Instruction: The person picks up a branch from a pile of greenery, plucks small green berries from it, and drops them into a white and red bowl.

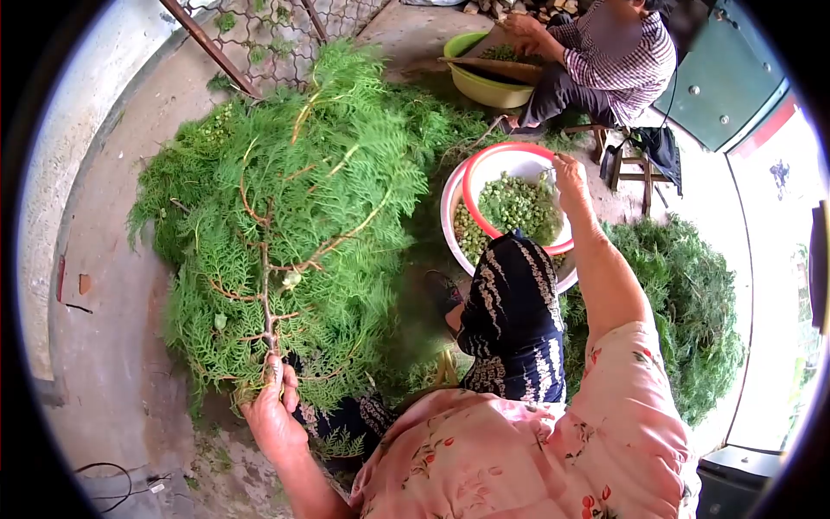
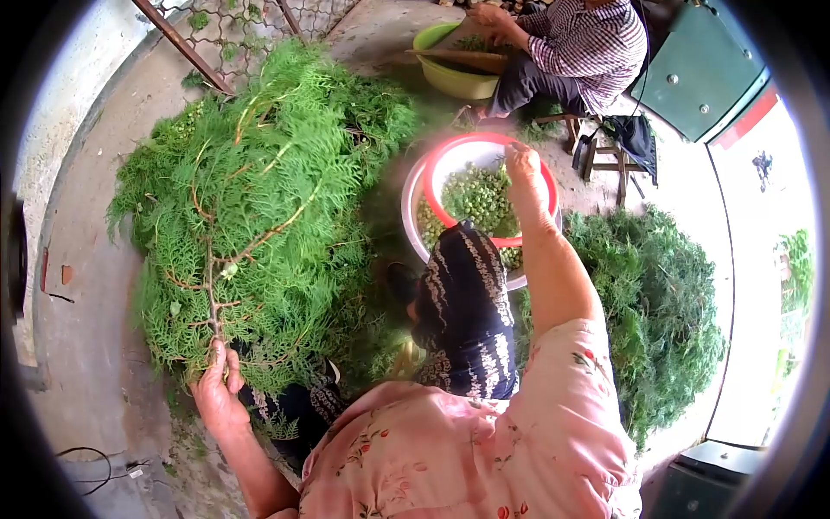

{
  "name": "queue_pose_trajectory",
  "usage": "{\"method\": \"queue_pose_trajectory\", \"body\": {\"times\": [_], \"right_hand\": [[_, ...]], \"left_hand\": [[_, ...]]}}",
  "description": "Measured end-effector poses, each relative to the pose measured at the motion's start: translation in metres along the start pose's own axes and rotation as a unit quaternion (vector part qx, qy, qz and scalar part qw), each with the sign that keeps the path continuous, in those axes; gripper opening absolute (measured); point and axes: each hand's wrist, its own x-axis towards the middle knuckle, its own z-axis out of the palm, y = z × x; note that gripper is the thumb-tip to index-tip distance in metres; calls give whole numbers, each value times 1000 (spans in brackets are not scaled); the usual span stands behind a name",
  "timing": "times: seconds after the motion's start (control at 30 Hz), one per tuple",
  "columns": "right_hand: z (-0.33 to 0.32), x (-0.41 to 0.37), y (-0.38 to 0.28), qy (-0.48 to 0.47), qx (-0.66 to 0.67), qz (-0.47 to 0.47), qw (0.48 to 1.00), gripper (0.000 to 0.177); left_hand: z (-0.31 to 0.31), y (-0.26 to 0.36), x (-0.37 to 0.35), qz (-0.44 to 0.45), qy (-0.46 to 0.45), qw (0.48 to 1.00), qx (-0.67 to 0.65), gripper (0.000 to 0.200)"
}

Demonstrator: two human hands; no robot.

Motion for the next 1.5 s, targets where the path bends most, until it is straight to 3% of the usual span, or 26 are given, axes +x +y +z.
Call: {"method": "queue_pose_trajectory", "body": {"times": [0.03,0.07,0.17,0.27,0.33,0.4,0.47,0.5,0.6,0.67,0.73,0.8,0.87,0.93,1.0,1.13,1.17,1.2,1.27,1.33,1.4,1.47,1.5], "right_hand": [[-3,2,-1,0,-44,-62,997,31],[-7,2,-2,37,0,61,997,31],[-17,5,9,123,-143,-47,981,26],[-23,25,36,140,-335,-158,918,23],[-38,27,43,86,-359,-179,912,23],[-41,13,36,143,-249,-180,941,21],[-47,12,31,132,-264,-141,945,21],[-43,7,32,215,-347,-194,892,23],[-23,-5,1,203,-284,-243,905,23],[9,-63,-90,59,-111,-155,980,18],[39,-130,-153,-40,-42,-188,980,20],[58,-172,-175,-113,-93,-404,903,27],[75,-204,-195,-227,-94,-471,847,42],[89,-224,-200,-292,-118,-465,828,51],[102,-229,-185,-272,-164,-508,801,45],[107,-234,-175,-235,-30,-317,918,24],[105,-239,-181,-295,113,-37,948,14],[107,-240,-176,-312,238,58,918,9],[107,-241,-171,-306,354,159,869,10],[107,-241,-171,-287,434,181,835,8],[101,-226,-176,-204,462,196,840,7],[104,-217,-177,-173,495,109,844,5],[102,-223,-194,-186,479,118,850,4]], "left_hand": [[0,-4,1,9,2,1000,9,13],[0,-7,2,17,4,1000,17,13],[7,-8,-2,11,-13,999,28,10],[9,-8,-4,12,-43,998,50,8],[3,-14,-1,39,-107,993,28,11],[3,-13,-2,29,-111,993,43,11],[3,-16,-1,36,-127,990,43,9],[4,-16,-2,38,-128,990,39,9],[8,-18,-3,29,-139,989,33,9],[15,-21,-3,26,-144,989,23,8],[18,-23,-2,10,-158,987,22,6],[19,-24,0,7,-172,985,26,6],[22,-23,-2,6,-182,983,20,5],[24,-21,-6,-9,-175,984,21,6],[21,-21,-5,-14,-180,983,31,7],[16,-29,-4,-27,-191,981,3,8],[14,-30,-5,-30,-196,980,-5,9],[14,-33,-4,-29,-200,979,-14,9],[14,-36,-3,-26,-206,978,-28,10],[18,-34,-6,-21,-181,983,-7,10],[10,-33,-3,3,-190,982,15,13],[7,-40,1,62,-184,979,58,14],[6,-43,1,90,-181,976,80,14]]}}
